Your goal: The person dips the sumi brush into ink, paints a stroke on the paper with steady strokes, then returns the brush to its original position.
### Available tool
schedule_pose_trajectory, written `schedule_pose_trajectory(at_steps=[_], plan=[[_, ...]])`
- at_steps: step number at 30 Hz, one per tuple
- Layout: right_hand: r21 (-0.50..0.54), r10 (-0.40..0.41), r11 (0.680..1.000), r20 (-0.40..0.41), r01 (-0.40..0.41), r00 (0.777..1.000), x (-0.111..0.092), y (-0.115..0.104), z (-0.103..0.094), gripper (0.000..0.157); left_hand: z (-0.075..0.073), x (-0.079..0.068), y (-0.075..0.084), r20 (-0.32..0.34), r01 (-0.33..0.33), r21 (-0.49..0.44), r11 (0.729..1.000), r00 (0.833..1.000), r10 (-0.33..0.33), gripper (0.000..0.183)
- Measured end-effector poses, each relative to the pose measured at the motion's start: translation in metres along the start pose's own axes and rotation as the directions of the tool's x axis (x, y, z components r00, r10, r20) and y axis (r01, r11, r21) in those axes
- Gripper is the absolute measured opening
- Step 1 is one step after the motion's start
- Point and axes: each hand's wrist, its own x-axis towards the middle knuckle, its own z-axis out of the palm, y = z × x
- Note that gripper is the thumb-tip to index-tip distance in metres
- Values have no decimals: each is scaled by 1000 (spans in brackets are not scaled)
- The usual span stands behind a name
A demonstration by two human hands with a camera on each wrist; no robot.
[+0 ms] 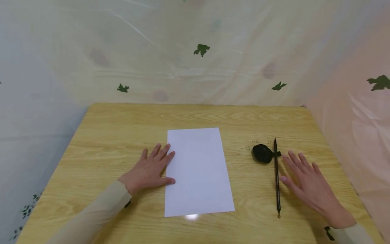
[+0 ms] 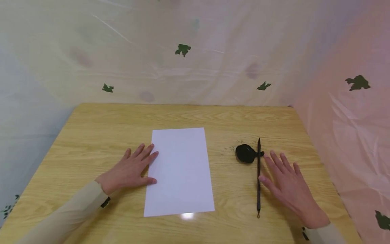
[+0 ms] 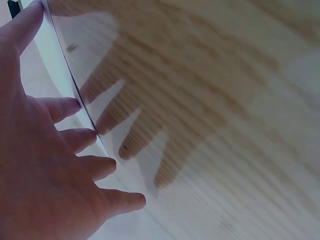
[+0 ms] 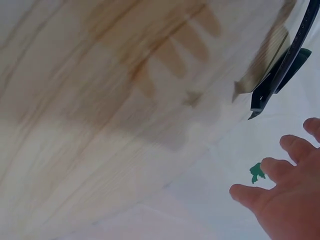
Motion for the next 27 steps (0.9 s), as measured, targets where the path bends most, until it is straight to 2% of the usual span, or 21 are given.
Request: schedule_pose_trajectory(at_steps=[8,18,22,27], plan=[[2,-87,996,16,87,996,0,3,-3,76,0,1,-4,7,0,-30,1000,1000,0,99],[-33,-209,977,32,210,977,4,10,-9,77,-4,0,-1,4,-1,-52,999,1000,1,97],[-67,-259,963,43,262,965,7,13,-12,77,-3,1,0,6,2,-50,999,1000,-2,97],[-111,-344,931,46,347,938,10,19,-17,75,-3,1,0,0,0,-52,999,1000,0,97]])
